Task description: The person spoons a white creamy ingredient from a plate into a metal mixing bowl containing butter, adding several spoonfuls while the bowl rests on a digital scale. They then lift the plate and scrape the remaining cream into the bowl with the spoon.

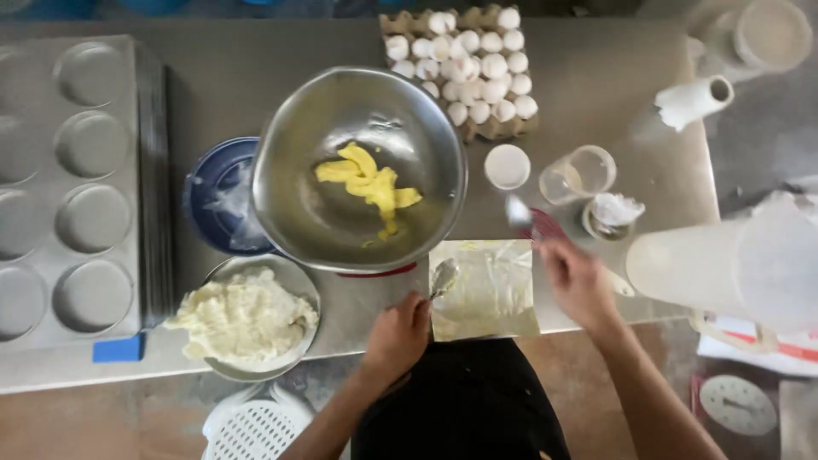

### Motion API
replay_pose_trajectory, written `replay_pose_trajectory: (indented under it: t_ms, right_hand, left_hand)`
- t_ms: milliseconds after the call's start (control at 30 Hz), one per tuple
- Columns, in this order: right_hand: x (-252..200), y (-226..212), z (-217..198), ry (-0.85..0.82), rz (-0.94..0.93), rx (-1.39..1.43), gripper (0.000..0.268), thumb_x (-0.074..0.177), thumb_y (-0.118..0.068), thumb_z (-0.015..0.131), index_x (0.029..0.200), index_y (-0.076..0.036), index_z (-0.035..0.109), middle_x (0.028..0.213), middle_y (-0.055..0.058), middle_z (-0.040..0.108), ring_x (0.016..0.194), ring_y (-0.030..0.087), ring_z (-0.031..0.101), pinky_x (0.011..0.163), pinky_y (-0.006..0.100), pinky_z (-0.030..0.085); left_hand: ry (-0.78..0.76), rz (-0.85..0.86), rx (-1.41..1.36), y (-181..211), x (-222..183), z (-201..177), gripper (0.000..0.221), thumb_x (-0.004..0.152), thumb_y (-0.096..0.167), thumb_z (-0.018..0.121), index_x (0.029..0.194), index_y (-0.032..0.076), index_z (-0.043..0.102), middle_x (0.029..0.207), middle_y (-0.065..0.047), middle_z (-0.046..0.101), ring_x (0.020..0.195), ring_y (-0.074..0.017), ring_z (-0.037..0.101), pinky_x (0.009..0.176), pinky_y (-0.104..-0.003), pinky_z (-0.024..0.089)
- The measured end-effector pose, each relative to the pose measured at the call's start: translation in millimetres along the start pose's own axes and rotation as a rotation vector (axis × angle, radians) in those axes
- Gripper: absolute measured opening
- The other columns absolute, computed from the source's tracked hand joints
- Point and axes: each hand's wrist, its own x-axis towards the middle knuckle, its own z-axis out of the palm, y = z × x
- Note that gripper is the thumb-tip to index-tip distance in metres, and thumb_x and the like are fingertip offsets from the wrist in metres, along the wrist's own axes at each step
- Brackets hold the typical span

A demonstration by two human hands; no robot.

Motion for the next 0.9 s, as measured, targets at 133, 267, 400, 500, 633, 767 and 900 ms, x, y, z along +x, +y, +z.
replay_pose_trajectory:
  t_ms: [133,267,400,500,633,767,900]
  right_hand:
    - [-45.2,71.6,47.5,-0.092,0.130,-0.201,0.016,0.099,-0.024,0.066,0.101,-0.013,0.077,0.080,0.017,0.071,0.068,0.034,0.068,0.063,0.044,0.053]
    - [-55.5,78.6,66.4,-0.052,0.050,-0.139,0.015,0.097,-0.024,0.065,0.101,-0.011,0.073,0.094,0.015,0.072,0.082,0.038,0.069,0.070,0.048,0.056]
    - [-23.0,129.1,112.4,-0.060,-0.098,-0.261,0.015,0.103,-0.014,0.055,0.108,-0.010,0.068,0.110,0.016,0.068,0.089,0.039,0.068,0.077,0.052,0.057]
    - [-12.1,121.9,131.8,-0.066,-0.137,-0.159,0.025,0.094,-0.006,0.055,0.115,-0.010,0.068,0.115,0.018,0.066,0.089,0.040,0.069,0.075,0.051,0.058]
    - [-26.4,129.1,124.6,-0.329,-0.202,-0.249,0.030,0.095,-0.002,0.052,0.123,-0.008,0.065,0.119,0.019,0.063,0.094,0.033,0.069,0.076,0.043,0.062]
    - [-39.6,158.6,118.1,-0.513,-0.416,-0.215,0.035,0.087,0.000,0.058,0.120,-0.008,0.067,0.117,0.013,0.065,0.099,0.029,0.070,0.084,0.041,0.060]
    - [0.8,98.4,99.1,-0.428,-0.193,-0.196,0.032,0.096,0.001,0.053,0.125,-0.003,0.064,0.123,0.017,0.061,0.095,0.033,0.069,0.081,0.043,0.059]
  left_hand:
    - [0.003,0.047,-0.015,-70.5,21.9,64.5,0.008,0.100,0.015,0.056,0.104,0.009,0.059,0.086,-0.021,0.071,0.084,-0.0472,0.067,0.069,-0.058,0.052]
    - [0.065,0.093,0.076,-101.3,38.1,108.0,0.014,0.104,0.019,0.050,0.111,0.008,0.055,0.094,-0.025,0.069,0.087,-0.0482,0.066,0.072,-0.059,0.054]
    - [0.017,-0.032,0.207,-102.5,63.3,124.2,0.022,0.107,0.024,0.044,0.118,0.008,0.054,0.097,-0.028,0.069,0.089,-0.0515,0.064,0.075,-0.063,0.051]
    - [-0.016,-0.127,0.098,-112.5,81.2,131.6,0.026,0.107,0.027,0.037,0.122,0.011,0.051,0.102,-0.025,0.069,0.090,-0.0476,0.068,0.075,-0.059,0.057]
    - [-0.006,-0.198,0.060,-121.4,78.7,136.0,0.028,0.107,0.028,0.037,0.122,0.009,0.050,0.109,-0.025,0.067,0.094,-0.0469,0.068,0.078,-0.057,0.058]
    - [0.074,-0.104,0.110,-119.8,72.2,135.9,0.029,0.107,0.028,0.040,0.120,0.005,0.052,0.110,-0.029,0.066,0.097,-0.0494,0.065,0.081,-0.059,0.053]
    - [0.042,-0.227,0.106,-70.9,66.9,114.3,0.026,0.109,0.028,0.036,0.119,0.006,0.048,0.103,-0.030,0.067,0.091,-0.0507,0.067,0.076,-0.060,0.053]
